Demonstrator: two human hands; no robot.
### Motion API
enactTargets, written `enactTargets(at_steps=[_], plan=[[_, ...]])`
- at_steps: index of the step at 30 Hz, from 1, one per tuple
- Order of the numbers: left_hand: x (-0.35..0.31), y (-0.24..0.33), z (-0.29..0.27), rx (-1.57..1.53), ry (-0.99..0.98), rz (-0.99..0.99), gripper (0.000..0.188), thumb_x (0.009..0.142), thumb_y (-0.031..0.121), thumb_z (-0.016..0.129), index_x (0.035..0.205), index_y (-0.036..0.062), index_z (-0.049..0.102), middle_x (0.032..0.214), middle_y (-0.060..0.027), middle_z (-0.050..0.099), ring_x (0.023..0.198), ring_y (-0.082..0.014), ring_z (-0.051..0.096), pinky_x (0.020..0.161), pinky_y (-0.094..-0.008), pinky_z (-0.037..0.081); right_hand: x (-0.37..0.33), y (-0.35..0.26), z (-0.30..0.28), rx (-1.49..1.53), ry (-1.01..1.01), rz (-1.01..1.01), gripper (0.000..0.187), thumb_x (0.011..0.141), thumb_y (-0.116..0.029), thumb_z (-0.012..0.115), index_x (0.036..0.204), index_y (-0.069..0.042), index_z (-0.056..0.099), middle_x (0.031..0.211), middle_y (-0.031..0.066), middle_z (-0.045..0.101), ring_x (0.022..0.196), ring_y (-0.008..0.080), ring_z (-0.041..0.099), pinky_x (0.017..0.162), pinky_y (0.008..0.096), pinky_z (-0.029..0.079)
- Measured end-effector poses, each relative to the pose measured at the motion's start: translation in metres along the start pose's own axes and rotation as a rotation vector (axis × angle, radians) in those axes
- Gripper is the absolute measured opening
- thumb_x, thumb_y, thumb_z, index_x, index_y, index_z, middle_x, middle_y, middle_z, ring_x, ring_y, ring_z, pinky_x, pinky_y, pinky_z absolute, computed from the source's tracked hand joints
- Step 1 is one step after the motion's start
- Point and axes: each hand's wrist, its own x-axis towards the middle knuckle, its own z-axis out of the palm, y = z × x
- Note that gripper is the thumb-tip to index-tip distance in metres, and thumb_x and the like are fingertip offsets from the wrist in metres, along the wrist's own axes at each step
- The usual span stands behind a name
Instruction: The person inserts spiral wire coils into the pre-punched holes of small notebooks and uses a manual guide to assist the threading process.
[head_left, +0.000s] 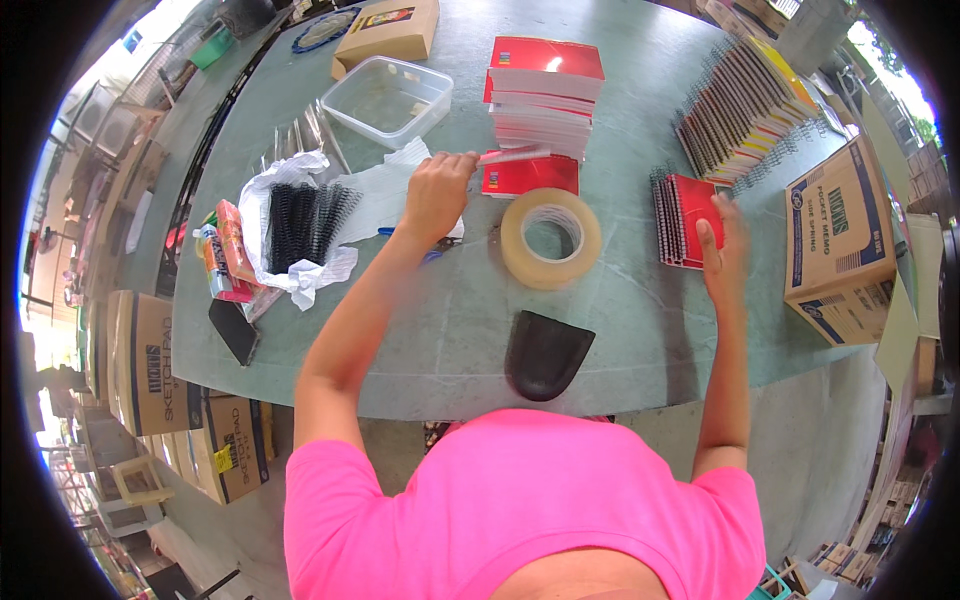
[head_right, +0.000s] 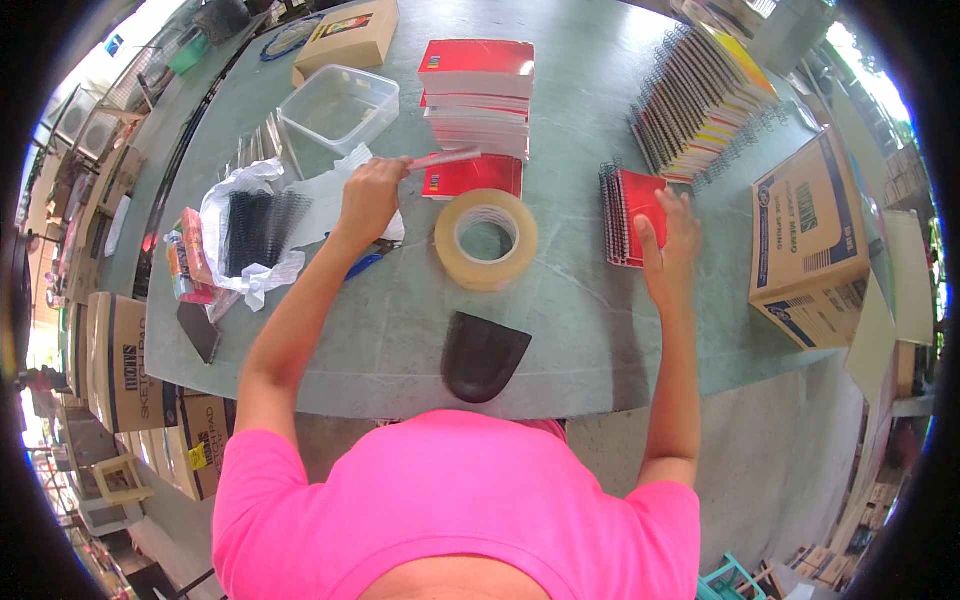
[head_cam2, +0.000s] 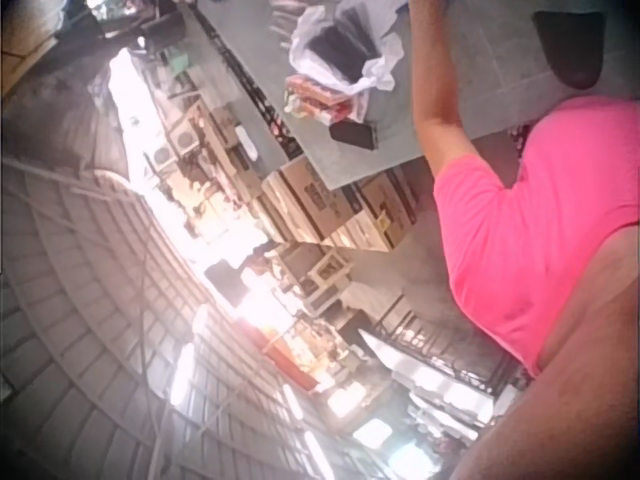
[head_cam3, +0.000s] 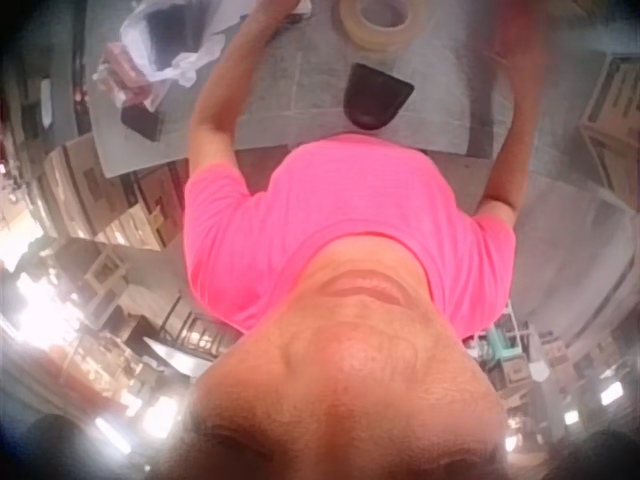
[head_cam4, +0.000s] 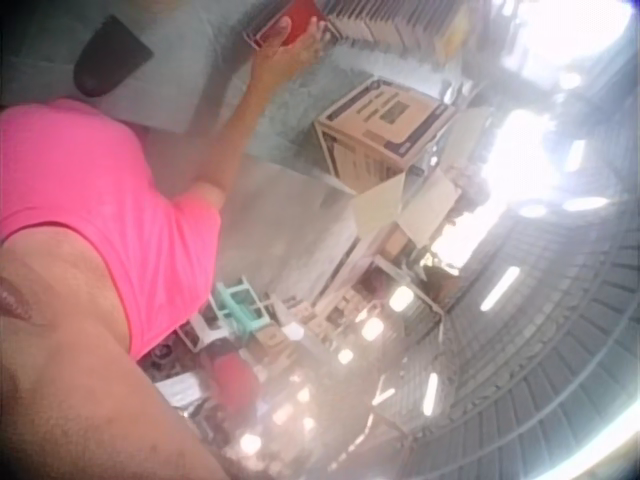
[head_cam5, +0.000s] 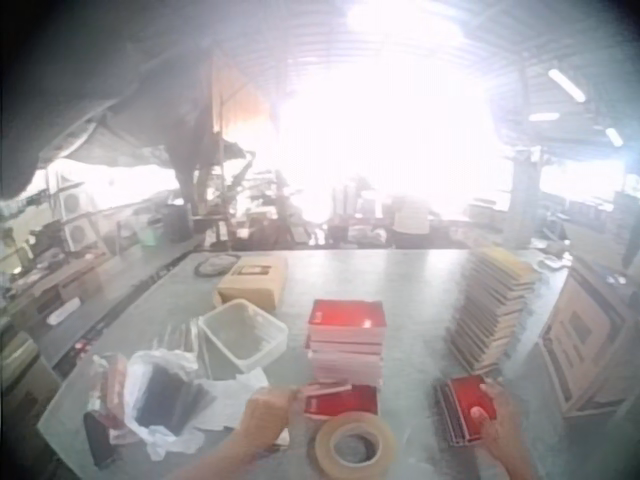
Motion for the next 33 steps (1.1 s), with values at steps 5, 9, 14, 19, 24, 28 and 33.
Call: enactTargets(at_steps=[5,9,14,19,24,28,33], plan=[[-0.027,0.059,-0.005,-1.097,0.135,-0.448,0.016,0.088,0.008,0.054,0.1,0.001,0.062,0.086,-0.0038,0.065,0.079,-0.0098,0.057,0.072,-0.0266,0.046,0.025,-0.079,0.055,0.993,-0.076,0.075,0.046,0.086,-0.027,0.065,0.12,0.001,0.052,0.119,0.0114,0.057,0.113,0.018,0.05,0.095,0.0324,0.038],[-0.037,0.099,0.004,-1.256,0.058,-0.397,0.021,0.087,0.011,0.056,0.105,0.0002,0.062,0.087,-0.0066,0.066,0.078,-0.0137,0.06,0.072,-0.0276,0.048,0.023,-0.128,0.077,1.353,-0.247,0.307,0.028,0.086,-0.016,0.065,0.108,0.001,0.06,0.094,0.0022,0.065,0.083,0.0074,0.057,0.076,0.0259,0.047],[-0.056,0.003,-0.04,-0.602,-0.021,-0.349,0.026,0.086,0.02,0.059,0.102,0.0007,0.064,0.093,-0.0171,0.066,0.084,-0.0215,0.066,0.074,-0.0313,0.049,0.059,-0.16,0.028,0.506,-0.526,0.073,0.023,0.081,-0.011,0.066,0.103,-0.006,0.063,0.079,0.0072,0.067,0.068,0.0128,0.063,0.062,0.0302,0.049],[-0.103,-0.143,-0.029,0.051,0.002,-0.558,0.018,0.078,0.019,0.063,0.086,0.0028,0.066,0.084,-0.0152,0.065,0.078,-0.0299,0.063,0.071,-0.0386,0.049,0.045,-0.144,0.076,0.095,-0.453,-0.341,0.016,0.078,-0.016,0.061,0.092,-0.01,0.062,0.076,0.0122,0.065,0.071,0.0335,0.061,0.061,0.0423,0.048],[-0.103,-0.128,-0.015,0.292,-0.09,-0.582,0.025,0.075,0.023,0.067,0.091,0.004,0.063,0.096,-0.0152,0.057,0.093,-0.0307,0.057,0.078,-0.0417,0.047,0.056,-0.15,0.064,0.05,-0.401,-0.281,0.009,0.078,-0.017,0.061,0.084,-0.01,0.06,0.072,0.0116,0.063,0.069,0.0336,0.061,0.059,0.0446,0.046],[-0.103,-0.138,-0.022,0.366,-0.141,-0.612,0.028,0.081,0.023,0.059,0.097,0.0012,0.053,0.093,-0.0187,0.061,0.088,-0.0355,0.06,0.077,-0.0458,0.047,0.053,-0.157,0.068,-0.056,-0.538,-0.288,0.009,0.078,-0.013,0.059,0.087,-0.011,0.062,0.074,0.0081,0.065,0.075,0.0281,0.063,0.061,0.042,0.047],[-0.088,-0.132,-0.05,0.098,0.236,-0.629,0.032,0.083,0.019,0.057,0.107,-0.0005,0.047,0.089,-0.0239,0.062,0.086,-0.0399,0.061,0.075,-0.0487,0.046,0.032,-0.149,0.079,0.006,-0.446,-0.311,0.013,0.076,-0.01,0.058,0.089,-0.011,0.061,0.082,0.0076,0.066,0.076,0.0276,0.063,0.061,0.0409,0.047]])
